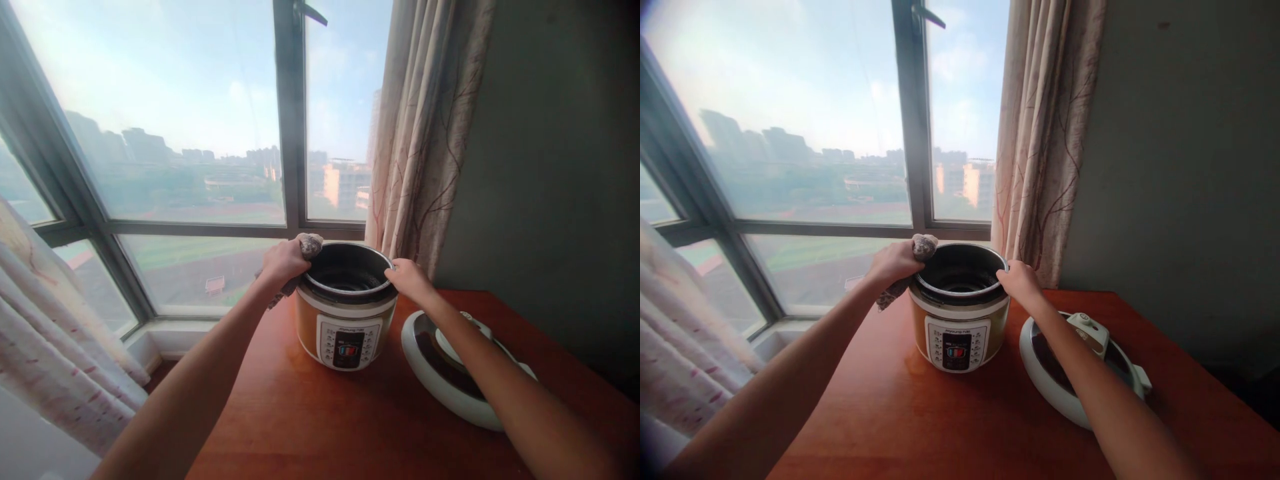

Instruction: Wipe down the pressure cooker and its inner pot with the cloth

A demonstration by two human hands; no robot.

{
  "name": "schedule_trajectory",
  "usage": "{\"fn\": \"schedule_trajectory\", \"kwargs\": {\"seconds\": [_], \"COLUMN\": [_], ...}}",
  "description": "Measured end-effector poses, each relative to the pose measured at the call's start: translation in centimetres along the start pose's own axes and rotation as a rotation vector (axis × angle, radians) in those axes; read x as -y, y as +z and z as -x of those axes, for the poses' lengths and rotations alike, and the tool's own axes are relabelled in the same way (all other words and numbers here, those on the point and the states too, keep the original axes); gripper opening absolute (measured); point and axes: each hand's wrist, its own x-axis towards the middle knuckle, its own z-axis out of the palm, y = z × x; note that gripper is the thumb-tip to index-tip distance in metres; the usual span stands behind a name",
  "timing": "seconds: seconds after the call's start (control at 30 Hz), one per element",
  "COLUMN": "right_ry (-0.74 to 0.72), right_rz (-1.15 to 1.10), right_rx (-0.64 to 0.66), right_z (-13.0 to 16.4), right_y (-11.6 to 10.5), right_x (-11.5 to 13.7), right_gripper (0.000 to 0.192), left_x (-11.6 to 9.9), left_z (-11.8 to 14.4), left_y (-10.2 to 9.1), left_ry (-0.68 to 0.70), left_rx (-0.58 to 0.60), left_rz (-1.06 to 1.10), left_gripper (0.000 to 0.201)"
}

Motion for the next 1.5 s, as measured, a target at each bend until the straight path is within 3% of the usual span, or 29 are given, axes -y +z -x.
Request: {"fn": "schedule_trajectory", "kwargs": {"seconds": [0.6,1.03,1.27,1.5], "right_ry": [0.141,0.235,0.228,0.177], "right_rz": [0.002,0.011,-0.070,-0.222], "right_rx": [-0.040,-0.090,-0.112,-0.196], "right_z": [-7.7,-8.6,-9.6,-9.8], "right_y": [2.9,4.1,4.4,3.2], "right_x": [-0.1,1.1,0.6,0.3], "right_gripper": [0.029,0.039,0.035,0.021], "left_x": [-0.8,-0.9,-0.7,-1.0], "left_z": [-8.0,-11.2,-11.4,-11.8], "left_y": [2.8,4.3,3.7,1.3], "left_ry": [-0.052,-0.067,-0.055,-0.016], "left_rx": [0.061,0.047,0.054,-0.027], "left_rz": [0.004,-0.004,0.006,0.047], "left_gripper": [0.050,0.051,0.048,0.052]}}
